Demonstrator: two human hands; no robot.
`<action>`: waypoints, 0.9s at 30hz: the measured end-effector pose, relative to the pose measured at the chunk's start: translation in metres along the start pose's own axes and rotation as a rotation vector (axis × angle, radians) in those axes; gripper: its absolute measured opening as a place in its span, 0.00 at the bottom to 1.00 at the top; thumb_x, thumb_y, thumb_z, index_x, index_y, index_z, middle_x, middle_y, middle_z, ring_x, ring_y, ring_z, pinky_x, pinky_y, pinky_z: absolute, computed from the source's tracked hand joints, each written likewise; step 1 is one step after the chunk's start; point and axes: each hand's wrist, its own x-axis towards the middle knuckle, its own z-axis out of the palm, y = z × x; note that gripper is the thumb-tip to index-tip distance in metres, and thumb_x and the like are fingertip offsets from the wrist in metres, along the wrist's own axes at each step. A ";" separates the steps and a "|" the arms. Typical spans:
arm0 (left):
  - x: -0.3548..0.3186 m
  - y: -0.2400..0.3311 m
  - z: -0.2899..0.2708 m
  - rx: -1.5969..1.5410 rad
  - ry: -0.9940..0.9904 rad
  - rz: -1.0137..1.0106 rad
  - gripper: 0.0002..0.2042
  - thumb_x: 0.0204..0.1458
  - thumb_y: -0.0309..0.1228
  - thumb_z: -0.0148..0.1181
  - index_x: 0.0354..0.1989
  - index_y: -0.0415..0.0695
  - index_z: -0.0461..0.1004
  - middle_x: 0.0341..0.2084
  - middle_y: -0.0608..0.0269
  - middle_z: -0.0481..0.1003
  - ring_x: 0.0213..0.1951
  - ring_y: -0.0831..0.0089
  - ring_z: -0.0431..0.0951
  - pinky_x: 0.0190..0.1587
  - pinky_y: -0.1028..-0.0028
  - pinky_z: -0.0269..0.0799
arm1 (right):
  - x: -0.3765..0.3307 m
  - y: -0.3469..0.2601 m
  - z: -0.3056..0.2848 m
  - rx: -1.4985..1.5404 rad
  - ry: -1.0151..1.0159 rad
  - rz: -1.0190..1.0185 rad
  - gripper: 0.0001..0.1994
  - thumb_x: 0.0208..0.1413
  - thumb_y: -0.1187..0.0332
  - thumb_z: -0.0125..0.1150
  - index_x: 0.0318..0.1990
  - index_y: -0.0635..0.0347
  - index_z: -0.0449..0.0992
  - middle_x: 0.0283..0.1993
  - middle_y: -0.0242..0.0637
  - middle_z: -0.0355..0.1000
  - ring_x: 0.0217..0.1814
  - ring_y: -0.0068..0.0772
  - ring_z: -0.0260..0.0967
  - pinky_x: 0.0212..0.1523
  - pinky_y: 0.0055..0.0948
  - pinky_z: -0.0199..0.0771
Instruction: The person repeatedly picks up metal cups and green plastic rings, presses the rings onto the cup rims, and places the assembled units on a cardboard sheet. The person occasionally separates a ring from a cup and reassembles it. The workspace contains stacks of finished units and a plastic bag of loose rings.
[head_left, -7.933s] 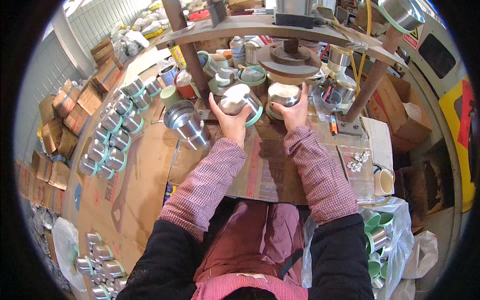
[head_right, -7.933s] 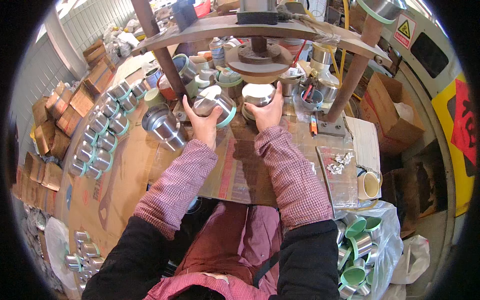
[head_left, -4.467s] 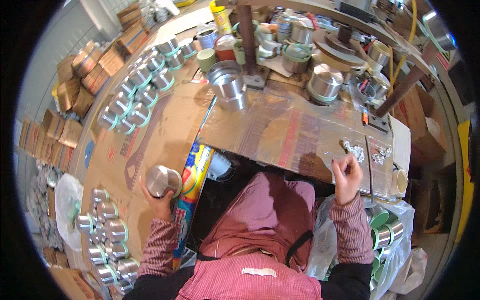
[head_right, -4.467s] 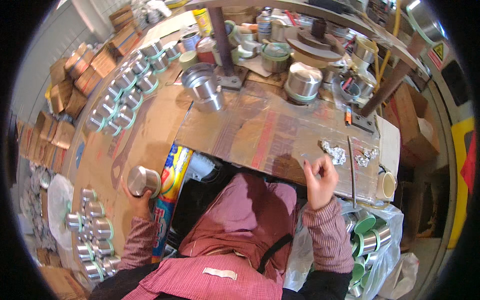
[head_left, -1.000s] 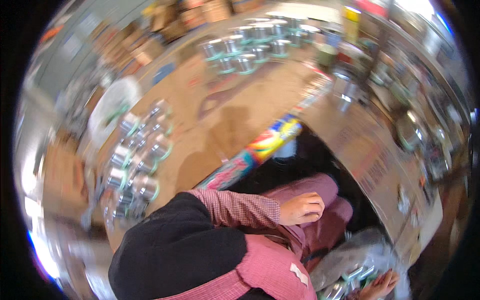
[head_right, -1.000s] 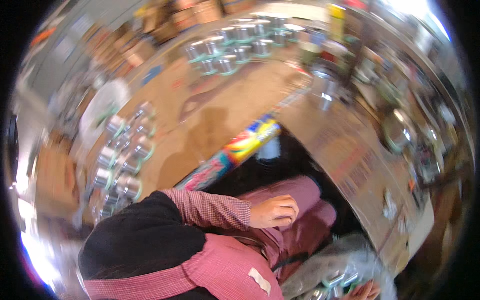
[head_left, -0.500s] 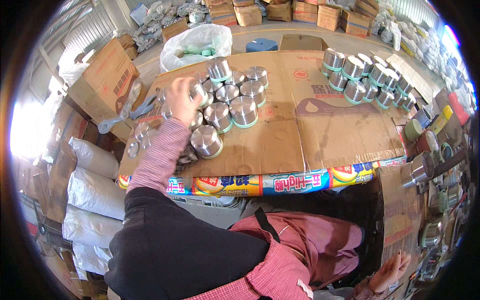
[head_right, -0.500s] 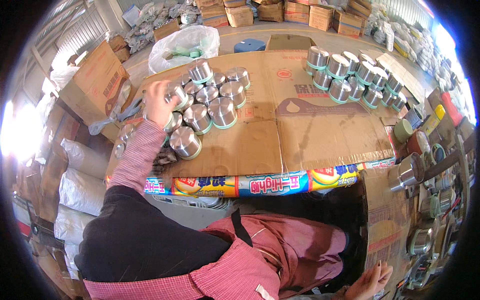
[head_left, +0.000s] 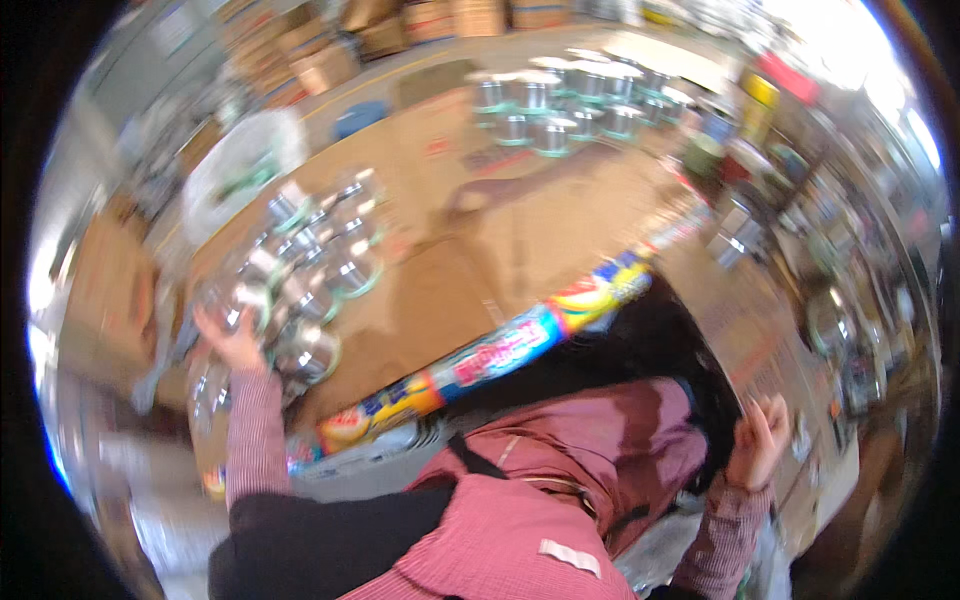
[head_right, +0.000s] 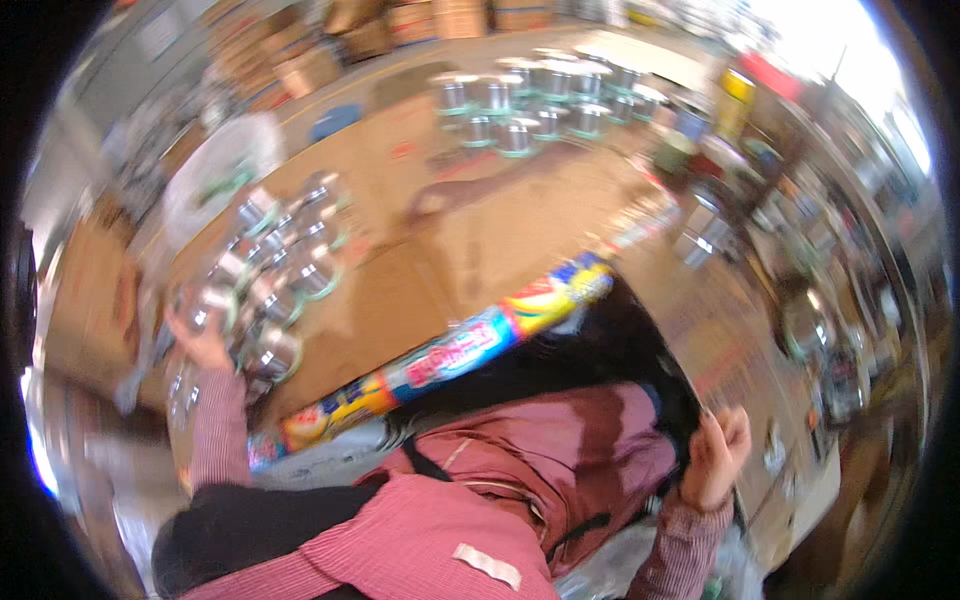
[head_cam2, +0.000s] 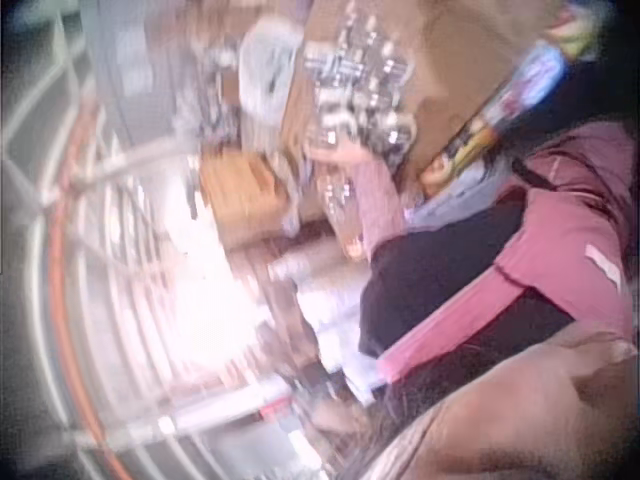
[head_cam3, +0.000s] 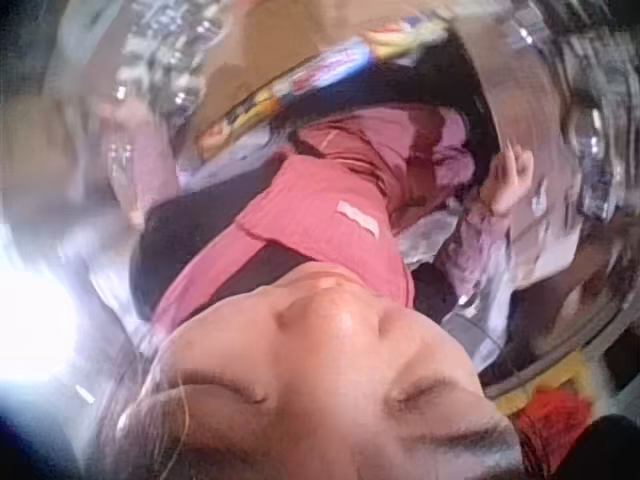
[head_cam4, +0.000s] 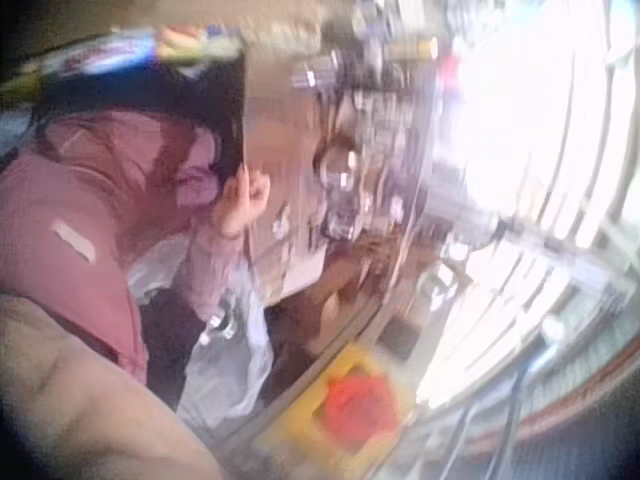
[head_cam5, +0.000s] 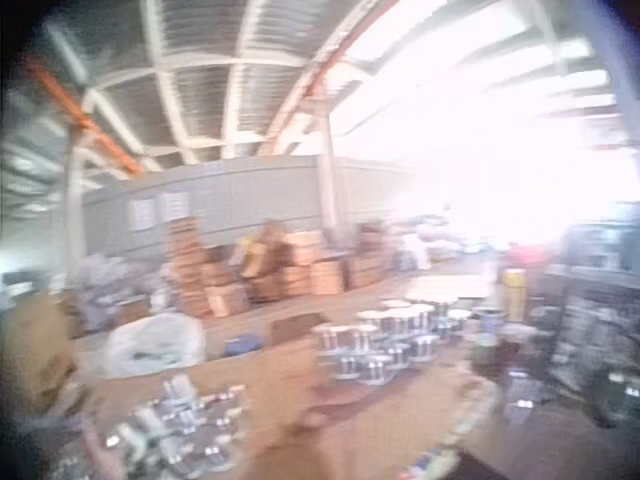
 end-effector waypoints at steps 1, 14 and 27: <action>-0.017 0.028 0.013 -0.037 -0.030 0.054 0.52 0.44 0.23 0.77 0.78 0.47 0.49 0.73 0.53 0.56 0.70 0.56 0.62 0.73 0.57 0.57 | -0.001 0.003 -0.006 -0.003 0.064 0.001 0.19 0.60 0.79 0.62 0.26 0.49 0.57 0.21 0.22 0.54 0.17 0.13 0.44 0.17 0.18 0.42; -0.278 0.271 0.204 -1.171 -1.918 -0.534 0.69 0.30 0.57 0.83 0.78 0.42 0.42 0.65 0.47 0.67 0.65 0.57 0.70 0.69 0.56 0.63 | 0.005 0.013 -0.059 0.110 0.281 -0.057 0.19 0.57 0.78 0.68 0.26 0.49 0.60 0.21 0.20 0.58 0.17 0.12 0.49 0.19 0.19 0.49; -0.343 0.292 0.192 -0.811 -2.885 -0.908 0.68 0.33 0.47 0.86 0.79 0.40 0.40 0.72 0.53 0.59 0.73 0.64 0.59 0.75 0.63 0.49 | 0.123 0.009 -0.149 -0.283 0.647 -0.376 0.27 0.55 0.73 0.70 0.61 0.62 0.66 0.53 0.38 0.69 0.54 0.32 0.68 0.53 0.30 0.69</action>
